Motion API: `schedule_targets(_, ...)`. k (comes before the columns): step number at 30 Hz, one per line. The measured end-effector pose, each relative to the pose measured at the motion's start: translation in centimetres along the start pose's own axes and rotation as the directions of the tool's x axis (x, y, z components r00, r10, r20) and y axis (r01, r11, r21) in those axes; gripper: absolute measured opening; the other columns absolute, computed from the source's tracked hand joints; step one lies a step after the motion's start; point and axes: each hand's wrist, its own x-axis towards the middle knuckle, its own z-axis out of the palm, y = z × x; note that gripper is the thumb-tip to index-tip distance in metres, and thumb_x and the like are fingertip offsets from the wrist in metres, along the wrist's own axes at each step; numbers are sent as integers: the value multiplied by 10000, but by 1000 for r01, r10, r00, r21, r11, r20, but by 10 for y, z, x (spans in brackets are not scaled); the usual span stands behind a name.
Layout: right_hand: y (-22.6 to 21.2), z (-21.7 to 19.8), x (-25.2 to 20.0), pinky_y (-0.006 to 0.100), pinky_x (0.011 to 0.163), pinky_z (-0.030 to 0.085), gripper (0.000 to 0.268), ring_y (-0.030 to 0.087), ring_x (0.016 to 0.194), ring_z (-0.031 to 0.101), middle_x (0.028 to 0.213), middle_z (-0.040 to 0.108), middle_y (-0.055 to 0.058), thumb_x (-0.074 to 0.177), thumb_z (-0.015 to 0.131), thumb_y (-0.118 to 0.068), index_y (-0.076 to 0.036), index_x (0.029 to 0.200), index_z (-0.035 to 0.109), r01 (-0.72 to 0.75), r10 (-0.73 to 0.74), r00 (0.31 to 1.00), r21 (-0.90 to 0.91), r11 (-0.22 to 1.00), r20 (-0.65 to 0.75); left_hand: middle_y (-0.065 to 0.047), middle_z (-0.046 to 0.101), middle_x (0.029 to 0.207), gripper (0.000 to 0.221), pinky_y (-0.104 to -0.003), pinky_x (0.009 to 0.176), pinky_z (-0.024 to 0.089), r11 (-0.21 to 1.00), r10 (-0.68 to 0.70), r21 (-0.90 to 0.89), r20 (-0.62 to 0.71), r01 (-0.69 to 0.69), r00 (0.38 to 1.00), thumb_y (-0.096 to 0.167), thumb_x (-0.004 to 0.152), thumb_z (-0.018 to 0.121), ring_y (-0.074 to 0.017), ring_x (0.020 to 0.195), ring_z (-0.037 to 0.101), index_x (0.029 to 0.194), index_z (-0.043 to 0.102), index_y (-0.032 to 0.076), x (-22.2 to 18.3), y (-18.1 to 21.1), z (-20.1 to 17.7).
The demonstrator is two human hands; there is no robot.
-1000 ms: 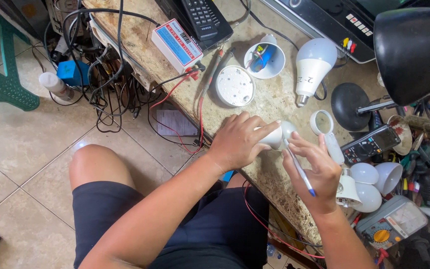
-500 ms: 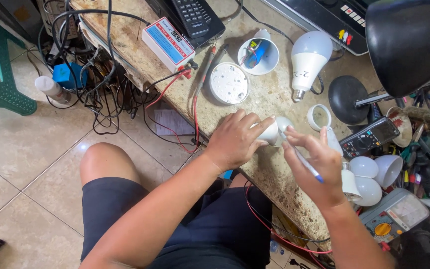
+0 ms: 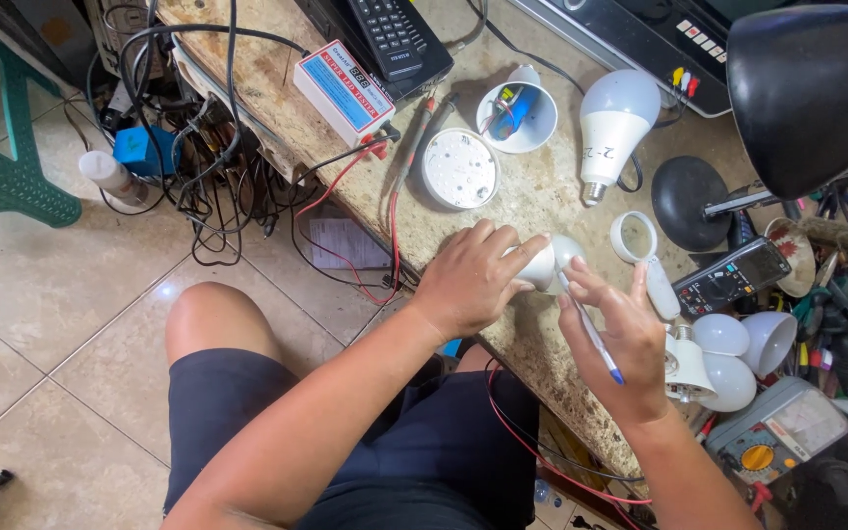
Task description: Marking LED bulbs with a pen and testing them on a repair bench.
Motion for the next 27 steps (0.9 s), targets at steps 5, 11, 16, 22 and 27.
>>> schedule_targets(5, -1, 0, 2, 787, 1165, 145, 32, 444, 1176, 674, 1090, 754, 248, 941, 697, -11, 13, 957, 710, 16, -16, 1000, -6, 1000, -20, -46, 538, 1022, 606, -426, 810, 526, 1000, 2, 7, 0, -2, 1000, 443, 978, 554, -277, 939, 535, 1514, 465, 174, 0, 0, 1)
schedule_targets(11, 11, 0, -1, 760, 1252, 242, 136, 250, 1187, 706, 1184, 753, 134, 933, 708, 16, -34, 1059, 716, 183, -183, 981, -1, 983, -60, -98, 629, 1127, 577, -469, 793, 479, 991, -123, 56, 77, 119, 989, 461, 941, 621, -310, 1018, 574, 1430, 531, 168, 8, 10, -8)
schedule_targets(16, 62, 41, -20, 721, 1407, 440, 146, 259, 1179, 717, 1154, 750, 151, 1022, 802, 47, -21, 1119, 716, 131, -135, 954, -30, 991, -269, -87, 624, 1283, 751, -511, 948, 473, 980, -196, -6, 171, 200, 966, 583, 882, 493, -338, 1202, 584, 1553, 432, 251, 5, 10, -5)
schedule_targets(22, 178, 88, -32, 616, 1462, 458, 135, 263, 1314, 715, 1221, 767, 138, 1009, 771, -1, -19, 1141, 748, 83, -90, 976, -44, 996, -197, -46, 627, 1304, 759, -500, 992, 484, 993, -99, 70, 123, 91, 987, 629, 920, 418, -288, 1250, 585, 1598, 367, 292, -9, -2, 35)
schedule_targets(27, 166, 85, -40, 490, 1443, 405, 213, 229, 1257, 729, 1229, 776, 115, 1000, 770, 87, -39, 1172, 776, 103, -120, 964, -84, 991, -236, 5, 661, 1272, 794, -429, 932, 470, 990, -65, 137, 154, 44, 986, 703, 910, 315, -239, 1202, 612, 1614, 354, 336, -10, -2, 38)
